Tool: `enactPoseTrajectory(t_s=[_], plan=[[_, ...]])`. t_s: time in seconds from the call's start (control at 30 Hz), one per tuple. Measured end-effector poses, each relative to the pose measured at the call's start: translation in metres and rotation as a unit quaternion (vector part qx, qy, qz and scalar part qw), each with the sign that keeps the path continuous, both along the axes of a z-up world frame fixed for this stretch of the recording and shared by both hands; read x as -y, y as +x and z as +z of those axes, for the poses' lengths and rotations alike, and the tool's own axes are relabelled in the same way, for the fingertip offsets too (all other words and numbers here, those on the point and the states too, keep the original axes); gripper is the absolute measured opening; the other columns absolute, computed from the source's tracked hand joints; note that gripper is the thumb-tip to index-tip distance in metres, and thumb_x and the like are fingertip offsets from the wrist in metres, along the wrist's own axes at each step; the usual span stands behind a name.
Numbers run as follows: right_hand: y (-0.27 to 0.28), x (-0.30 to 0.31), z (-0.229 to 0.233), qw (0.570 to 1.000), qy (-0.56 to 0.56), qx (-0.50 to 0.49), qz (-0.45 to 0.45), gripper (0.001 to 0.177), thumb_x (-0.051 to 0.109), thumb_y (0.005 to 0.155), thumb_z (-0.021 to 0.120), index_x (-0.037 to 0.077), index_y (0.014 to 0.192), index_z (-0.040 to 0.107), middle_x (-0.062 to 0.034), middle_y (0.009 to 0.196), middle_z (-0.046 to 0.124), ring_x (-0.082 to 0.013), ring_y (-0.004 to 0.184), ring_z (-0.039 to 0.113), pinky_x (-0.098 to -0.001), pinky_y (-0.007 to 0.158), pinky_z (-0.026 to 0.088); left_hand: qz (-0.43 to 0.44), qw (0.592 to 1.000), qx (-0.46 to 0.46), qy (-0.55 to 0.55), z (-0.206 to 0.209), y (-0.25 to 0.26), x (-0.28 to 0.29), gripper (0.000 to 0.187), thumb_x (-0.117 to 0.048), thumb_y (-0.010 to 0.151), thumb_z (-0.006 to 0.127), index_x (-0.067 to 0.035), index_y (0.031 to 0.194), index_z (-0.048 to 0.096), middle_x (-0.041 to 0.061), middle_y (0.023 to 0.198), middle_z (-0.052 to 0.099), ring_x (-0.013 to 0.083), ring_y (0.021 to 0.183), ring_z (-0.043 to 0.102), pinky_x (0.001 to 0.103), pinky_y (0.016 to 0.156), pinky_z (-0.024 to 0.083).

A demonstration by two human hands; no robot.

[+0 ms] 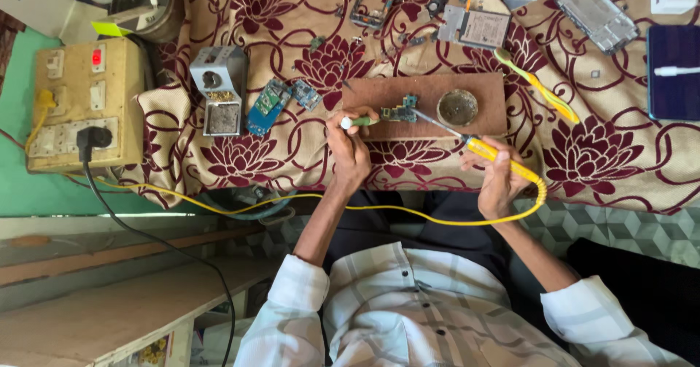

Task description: The person solders a small circuit board using a soldering iron and solder wire. They repeatedly apply heat to specific points on the board while feeding solder to create connections. The person holds the board steady with one hand and manipulates the tools with the other.

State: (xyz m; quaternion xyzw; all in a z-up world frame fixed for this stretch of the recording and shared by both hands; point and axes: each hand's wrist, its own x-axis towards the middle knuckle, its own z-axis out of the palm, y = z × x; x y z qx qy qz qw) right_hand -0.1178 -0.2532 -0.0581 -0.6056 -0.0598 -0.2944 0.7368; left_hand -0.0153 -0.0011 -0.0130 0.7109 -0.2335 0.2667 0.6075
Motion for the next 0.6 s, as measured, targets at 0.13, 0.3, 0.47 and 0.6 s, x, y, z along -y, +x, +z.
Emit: enactPoseTrajectory(t_s=[0.13, 0.3, 0.47, 0.6], plan=[[0.005, -0.001, -0.002, 1.000, 0.008, -0.002, 0.001, 0.043, 0.027, 0.117, 0.041, -0.013, 0.125, 0.054, -0.0249, 0.106, 0.068, -0.0308, 0.080, 0.071, -0.0402, 0.070, 0.061, -0.018, 0.999, 0.007, -0.027, -0.001, 0.005, 0.001, 0.013, -0.014, 0.116, 0.030, -0.003, 0.120, 0.037, 0.015, 0.102, 0.070, 0.0149, 0.078, 0.062, 0.026, 0.063, 0.047], [0.003, 0.004, -0.004, 1.000, 0.007, -0.004, -0.005, 0.043, 0.028, 0.117, 0.040, -0.013, 0.124, 0.055, -0.0248, 0.106, 0.068, -0.0300, 0.078, 0.070, -0.0397, 0.068, 0.059, 0.001, 1.000, -0.008, -0.013, -0.004, 0.002, 0.001, 0.015, -0.017, 0.117, 0.031, -0.003, 0.119, 0.035, 0.015, 0.102, 0.071, 0.0064, 0.058, 0.048, 0.024, 0.052, 0.039], [0.007, 0.006, -0.003, 1.000, 0.017, -0.007, -0.007, 0.043, 0.027, 0.117, 0.040, -0.012, 0.124, 0.055, -0.0245, 0.099, 0.068, -0.0304, 0.075, 0.069, -0.0408, 0.067, 0.058, 0.005, 1.000, -0.015, -0.008, -0.001, 0.004, 0.002, 0.019, -0.022, 0.116, 0.031, -0.004, 0.119, 0.037, 0.014, 0.100, 0.071, 0.0062, 0.057, 0.046, 0.024, 0.051, 0.038], [0.004, 0.010, -0.002, 1.000, 0.011, -0.012, -0.007, 0.043, 0.027, 0.117, 0.041, -0.012, 0.122, 0.056, -0.0254, 0.101, 0.068, -0.0313, 0.072, 0.068, -0.0403, 0.066, 0.057, -0.019, 0.999, 0.009, -0.026, 0.000, 0.001, 0.000, 0.018, -0.021, 0.119, 0.031, -0.004, 0.121, 0.036, 0.015, 0.103, 0.069, 0.0124, 0.071, 0.060, 0.027, 0.061, 0.048]])
